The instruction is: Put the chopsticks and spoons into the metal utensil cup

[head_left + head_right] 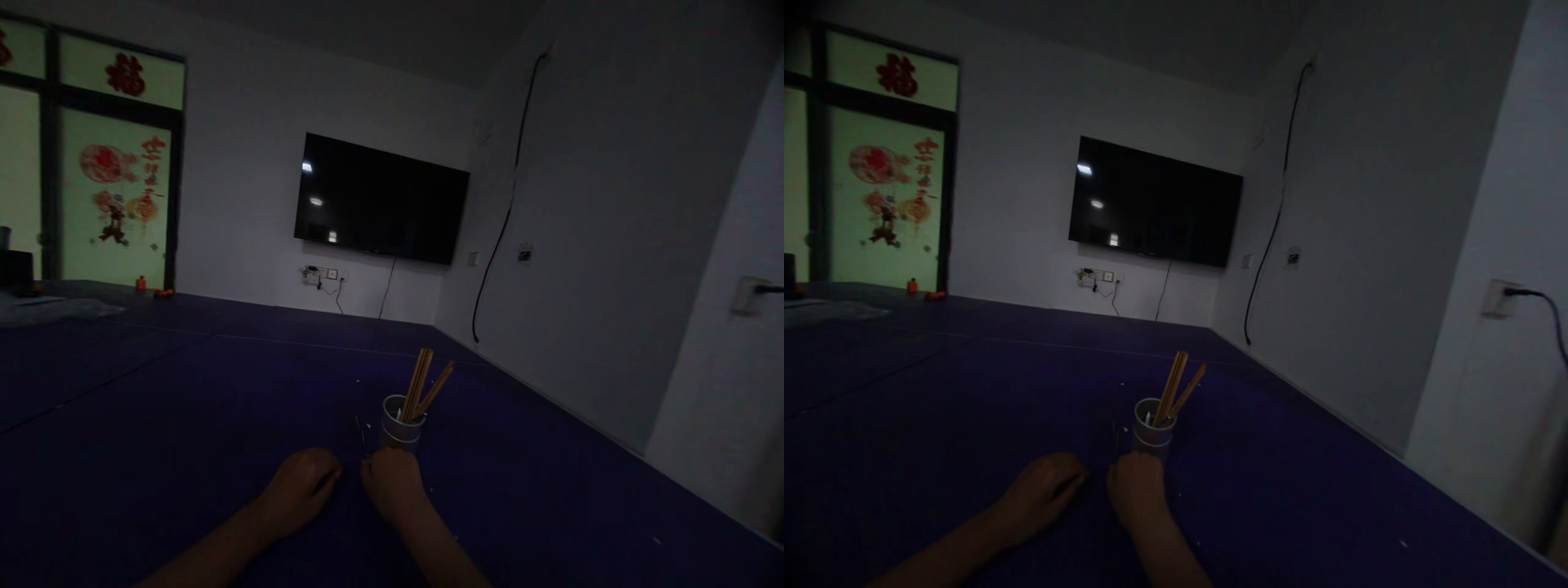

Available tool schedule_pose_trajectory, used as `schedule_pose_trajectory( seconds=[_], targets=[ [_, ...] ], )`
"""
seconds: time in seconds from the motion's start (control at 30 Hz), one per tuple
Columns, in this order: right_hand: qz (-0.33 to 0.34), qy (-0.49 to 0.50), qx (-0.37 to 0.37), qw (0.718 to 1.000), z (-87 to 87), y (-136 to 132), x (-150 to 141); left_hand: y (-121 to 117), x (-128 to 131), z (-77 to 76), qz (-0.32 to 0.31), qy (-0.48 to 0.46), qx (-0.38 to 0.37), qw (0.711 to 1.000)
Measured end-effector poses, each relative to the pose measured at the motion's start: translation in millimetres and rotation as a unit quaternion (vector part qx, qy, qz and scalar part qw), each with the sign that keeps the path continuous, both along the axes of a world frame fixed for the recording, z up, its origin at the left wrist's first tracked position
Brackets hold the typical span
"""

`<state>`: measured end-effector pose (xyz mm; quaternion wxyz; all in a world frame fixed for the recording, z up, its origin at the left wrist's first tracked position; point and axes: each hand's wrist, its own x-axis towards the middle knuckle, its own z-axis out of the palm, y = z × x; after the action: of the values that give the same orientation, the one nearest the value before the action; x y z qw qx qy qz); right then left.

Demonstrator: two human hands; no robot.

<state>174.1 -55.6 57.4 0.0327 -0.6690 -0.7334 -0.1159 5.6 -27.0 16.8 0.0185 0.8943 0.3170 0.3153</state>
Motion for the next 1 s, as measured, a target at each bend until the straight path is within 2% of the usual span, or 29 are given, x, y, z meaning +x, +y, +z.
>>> schedule_pose_trajectory(
  seconds=[0.17,0.37,0.6,0.83,1.0],
  targets=[
    [0.017,-0.021,0.000,1.000,4.1,0.5,-2.8,-0.3,0.3,1.1,0.002,0.004,0.000,1.000],
    [0.066,-0.063,-0.013,0.996,1.0,2.7,-2.8,0.9,1.0,1.2,0.005,0.015,-0.005,1.000],
    [0.057,-0.047,0.003,0.997,0.9,5.4,-5.2,1.8,1.5,-1.3,0.001,0.009,0.004,1.000],
    [0.081,0.009,0.057,0.995,4.7,-1.6,-13.5,-2.5,0.8,7.4,0.055,-0.013,-0.011,0.998],
    [0.112,0.016,0.078,0.990,1.3,-3.1,-15.4,-2.9,-0.6,10.8,0.079,-0.055,-0.023,0.995]
  ],
)
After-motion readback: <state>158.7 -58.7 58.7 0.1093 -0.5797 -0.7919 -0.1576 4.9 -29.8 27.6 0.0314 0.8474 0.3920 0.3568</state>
